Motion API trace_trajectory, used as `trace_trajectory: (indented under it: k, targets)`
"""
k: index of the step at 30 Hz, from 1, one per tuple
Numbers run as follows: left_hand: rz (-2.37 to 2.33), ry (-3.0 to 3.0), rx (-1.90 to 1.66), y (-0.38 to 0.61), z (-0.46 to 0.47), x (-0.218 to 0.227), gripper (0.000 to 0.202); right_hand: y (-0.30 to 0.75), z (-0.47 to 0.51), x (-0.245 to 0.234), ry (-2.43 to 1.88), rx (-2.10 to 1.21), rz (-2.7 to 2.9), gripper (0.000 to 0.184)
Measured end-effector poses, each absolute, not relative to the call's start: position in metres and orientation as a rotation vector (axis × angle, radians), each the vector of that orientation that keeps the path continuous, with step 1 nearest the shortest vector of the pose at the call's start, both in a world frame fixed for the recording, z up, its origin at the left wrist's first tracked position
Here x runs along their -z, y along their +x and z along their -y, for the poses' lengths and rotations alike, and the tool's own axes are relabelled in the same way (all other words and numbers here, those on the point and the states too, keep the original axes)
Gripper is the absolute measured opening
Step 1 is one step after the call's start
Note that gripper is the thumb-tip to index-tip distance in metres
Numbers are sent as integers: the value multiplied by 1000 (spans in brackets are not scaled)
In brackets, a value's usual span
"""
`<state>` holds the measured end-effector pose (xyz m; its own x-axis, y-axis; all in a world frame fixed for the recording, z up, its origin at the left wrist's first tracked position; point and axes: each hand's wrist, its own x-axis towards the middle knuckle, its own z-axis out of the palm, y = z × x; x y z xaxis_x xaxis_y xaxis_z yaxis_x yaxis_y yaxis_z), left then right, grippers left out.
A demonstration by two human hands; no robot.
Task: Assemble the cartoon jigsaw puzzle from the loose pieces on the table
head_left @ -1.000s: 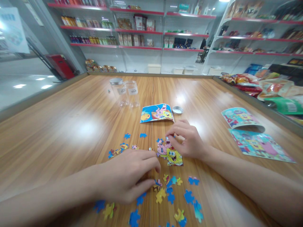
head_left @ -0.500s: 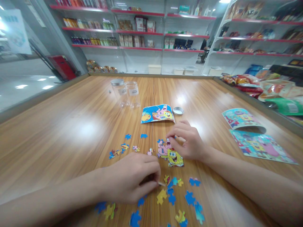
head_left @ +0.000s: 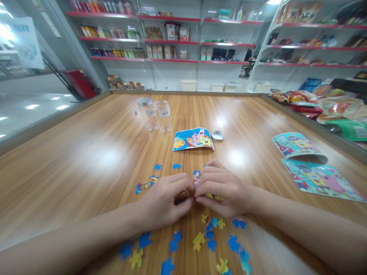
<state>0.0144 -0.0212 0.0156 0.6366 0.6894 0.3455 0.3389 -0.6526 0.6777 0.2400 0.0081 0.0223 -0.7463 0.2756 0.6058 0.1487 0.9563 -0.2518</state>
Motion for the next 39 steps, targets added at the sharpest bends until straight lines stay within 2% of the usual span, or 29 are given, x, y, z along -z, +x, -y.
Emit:
trace_trajectory:
  k: [3,5,8,11,26,39]
  targets:
    - [-847,2315,-874,14,19,-14,10,240,-10,-21,-417,-329,2365,3]
    - [-908,2374,-875,12,19,-14,18,242,-14,-20,-576,-379,2272,3]
    - [-902,2531,-753,9,18,-15,33,247,-22,-18,-781,-443,2125,3]
    - [-818,2670,-609,8,19,-17,38,252,-29,-14,-874,-506,2062,9]
    - [-801,2700,-543,7,18,-19,37,253,-34,-12,-979,-581,2028,4]
    - [-832,2714,-520,8,20,-20,34,253,-30,-14,-853,-284,2186,4]
